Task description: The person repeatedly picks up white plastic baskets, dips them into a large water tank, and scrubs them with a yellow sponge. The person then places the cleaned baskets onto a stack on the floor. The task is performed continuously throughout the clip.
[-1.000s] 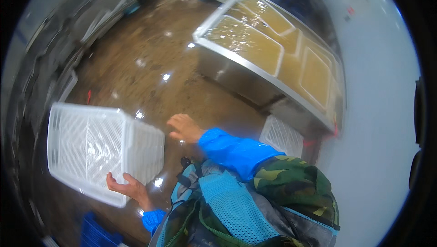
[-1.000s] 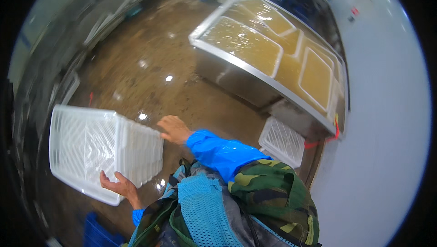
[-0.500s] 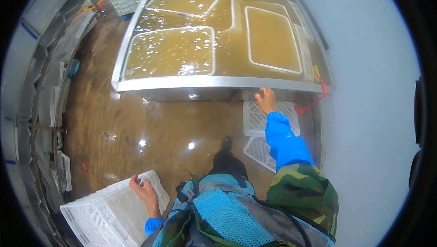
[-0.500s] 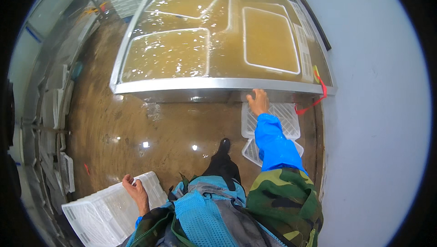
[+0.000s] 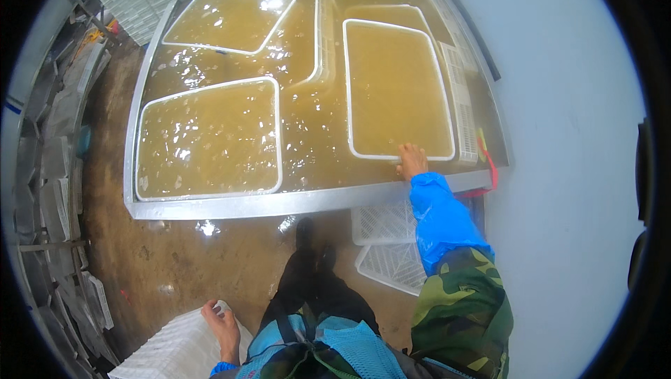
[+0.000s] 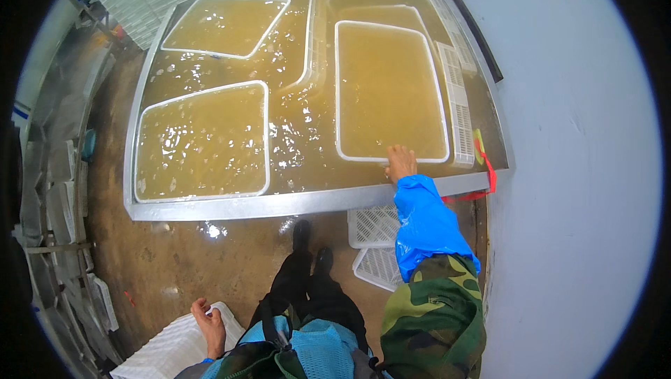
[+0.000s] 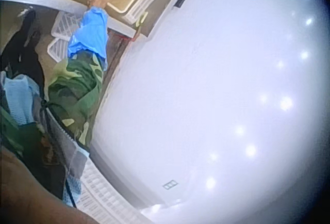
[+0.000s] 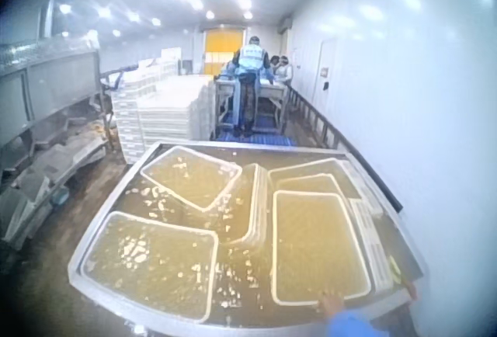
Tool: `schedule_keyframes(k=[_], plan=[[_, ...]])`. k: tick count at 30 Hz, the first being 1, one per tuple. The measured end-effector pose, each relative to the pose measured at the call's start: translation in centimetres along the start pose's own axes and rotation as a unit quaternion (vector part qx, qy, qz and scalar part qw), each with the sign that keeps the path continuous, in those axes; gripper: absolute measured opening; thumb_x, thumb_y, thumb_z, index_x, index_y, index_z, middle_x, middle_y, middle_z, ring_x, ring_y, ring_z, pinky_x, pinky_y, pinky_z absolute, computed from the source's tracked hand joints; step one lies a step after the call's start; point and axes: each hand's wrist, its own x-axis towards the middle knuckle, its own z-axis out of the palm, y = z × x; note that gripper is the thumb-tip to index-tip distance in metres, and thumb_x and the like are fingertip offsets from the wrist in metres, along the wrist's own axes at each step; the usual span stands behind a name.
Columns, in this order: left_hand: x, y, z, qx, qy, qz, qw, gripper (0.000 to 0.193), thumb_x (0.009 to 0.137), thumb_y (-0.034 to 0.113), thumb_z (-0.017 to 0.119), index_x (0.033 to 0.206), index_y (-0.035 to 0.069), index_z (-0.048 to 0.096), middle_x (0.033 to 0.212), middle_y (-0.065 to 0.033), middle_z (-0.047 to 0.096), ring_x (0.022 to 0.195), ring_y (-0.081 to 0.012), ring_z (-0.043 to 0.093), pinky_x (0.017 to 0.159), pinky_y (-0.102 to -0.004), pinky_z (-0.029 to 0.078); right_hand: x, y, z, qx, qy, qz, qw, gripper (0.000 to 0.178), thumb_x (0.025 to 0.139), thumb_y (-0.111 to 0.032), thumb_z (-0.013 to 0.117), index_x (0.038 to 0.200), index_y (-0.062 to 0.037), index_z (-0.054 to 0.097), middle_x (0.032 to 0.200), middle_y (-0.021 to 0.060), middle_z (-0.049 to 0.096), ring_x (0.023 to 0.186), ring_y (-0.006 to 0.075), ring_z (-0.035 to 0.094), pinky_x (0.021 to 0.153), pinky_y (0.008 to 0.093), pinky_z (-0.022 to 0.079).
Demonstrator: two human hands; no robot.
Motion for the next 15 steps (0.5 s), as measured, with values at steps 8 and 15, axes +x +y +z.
schedule_keyframes(k=[8, 15], plan=[[6.0, 1.0, 2.4, 0.003, -0.068, -0.043, 0.997, 0.045, 0.08, 0.006, 0.052, 0.124, 0.0, 0.041, 0.119, -0.0173, 0.04, 0.102, -0.0302, 0.051, 0.084, -0.0398, 0.046, 4.4, 3.4, 6.5, -0.078, -0.269, -0.015, 0.96, 0.034, 0.081, -0.02, 0.064, 0.113, -0.01, 0.062, 0.102, 0.0165, 0.067, 0.099, 0.0353, 0.063, 0.084, 0.0527, 0.046], [11.5, 0.1, 3.1, 0.005, -0.066, 0.025, 0.997, 0.04, 0.081, 0.007, 0.053, 0.12, -0.001, 0.045, 0.115, -0.0172, 0.041, 0.1, -0.0289, 0.052, 0.082, -0.0386, 0.047, 8.1, 3.2, 2.2, -0.076, -0.163, -0.047, 0.983, 0.053, 0.076, -0.018, 0.069, 0.125, -0.0092, 0.051, 0.095, 0.0179, 0.067, 0.088, 0.0389, 0.064, 0.073, 0.05, 0.047]])
